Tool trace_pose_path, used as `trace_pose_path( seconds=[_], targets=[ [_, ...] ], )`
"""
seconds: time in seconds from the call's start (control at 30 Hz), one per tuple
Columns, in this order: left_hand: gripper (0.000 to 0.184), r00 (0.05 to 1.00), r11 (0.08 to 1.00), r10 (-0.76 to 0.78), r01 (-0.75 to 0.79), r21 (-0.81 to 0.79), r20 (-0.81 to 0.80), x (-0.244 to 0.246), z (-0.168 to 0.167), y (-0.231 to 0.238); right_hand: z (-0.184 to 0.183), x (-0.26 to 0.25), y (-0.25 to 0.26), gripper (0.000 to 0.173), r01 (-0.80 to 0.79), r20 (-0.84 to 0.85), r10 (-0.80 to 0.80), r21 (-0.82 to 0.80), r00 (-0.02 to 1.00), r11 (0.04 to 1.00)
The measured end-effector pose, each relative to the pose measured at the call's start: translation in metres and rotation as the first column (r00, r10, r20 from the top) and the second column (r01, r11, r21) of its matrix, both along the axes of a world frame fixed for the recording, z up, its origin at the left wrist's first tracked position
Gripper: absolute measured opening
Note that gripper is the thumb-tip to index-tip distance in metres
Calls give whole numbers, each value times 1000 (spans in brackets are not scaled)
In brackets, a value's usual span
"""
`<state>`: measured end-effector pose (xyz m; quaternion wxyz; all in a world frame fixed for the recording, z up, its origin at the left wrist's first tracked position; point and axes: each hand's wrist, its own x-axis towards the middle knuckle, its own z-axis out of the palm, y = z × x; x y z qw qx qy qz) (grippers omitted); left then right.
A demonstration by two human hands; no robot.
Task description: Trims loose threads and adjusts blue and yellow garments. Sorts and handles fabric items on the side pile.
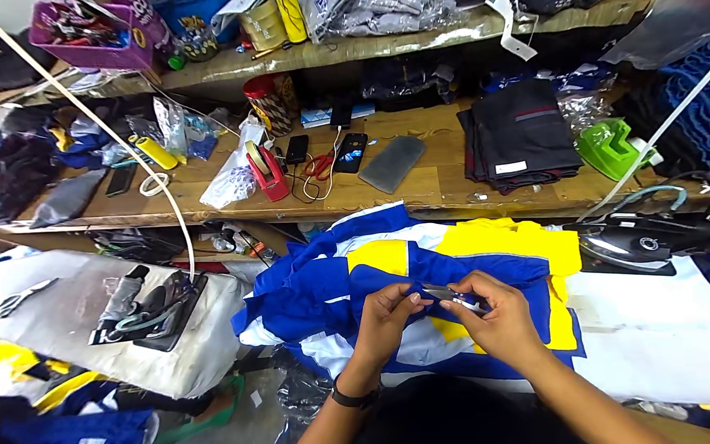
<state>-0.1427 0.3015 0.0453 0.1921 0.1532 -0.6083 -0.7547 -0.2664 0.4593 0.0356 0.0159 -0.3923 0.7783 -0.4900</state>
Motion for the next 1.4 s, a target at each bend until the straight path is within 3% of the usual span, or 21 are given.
trace_pose_path(
  seconds=[0.33,0.53,0.83,1.13,1.4],
  targets=[
    [17,999,997,-42,40,-62,-27,2,-2,-5,-2,-1,-1,24,-18,-37,17,-17,999,1000],
    [18,1000,999,-6,7,35,-12,-2,0,0,-4,-3,-1,22,-16,152,28,-81,988,997],
    [17,1000,1000,-3,3,-23,-5,-2,-2,-2,-2,-2,-1,25,5,-14,-5,11,1000,1000],
    [18,998,996,56,-56,68,11,-2,-1,2,-6,-1,-5,23,9,106,-1,-76,994,997],
    [20,994,985,106,-106,137,2,-4,-3,5,-9,6,-8,27,31,-87,-34,-32,996,999]
  ],
)
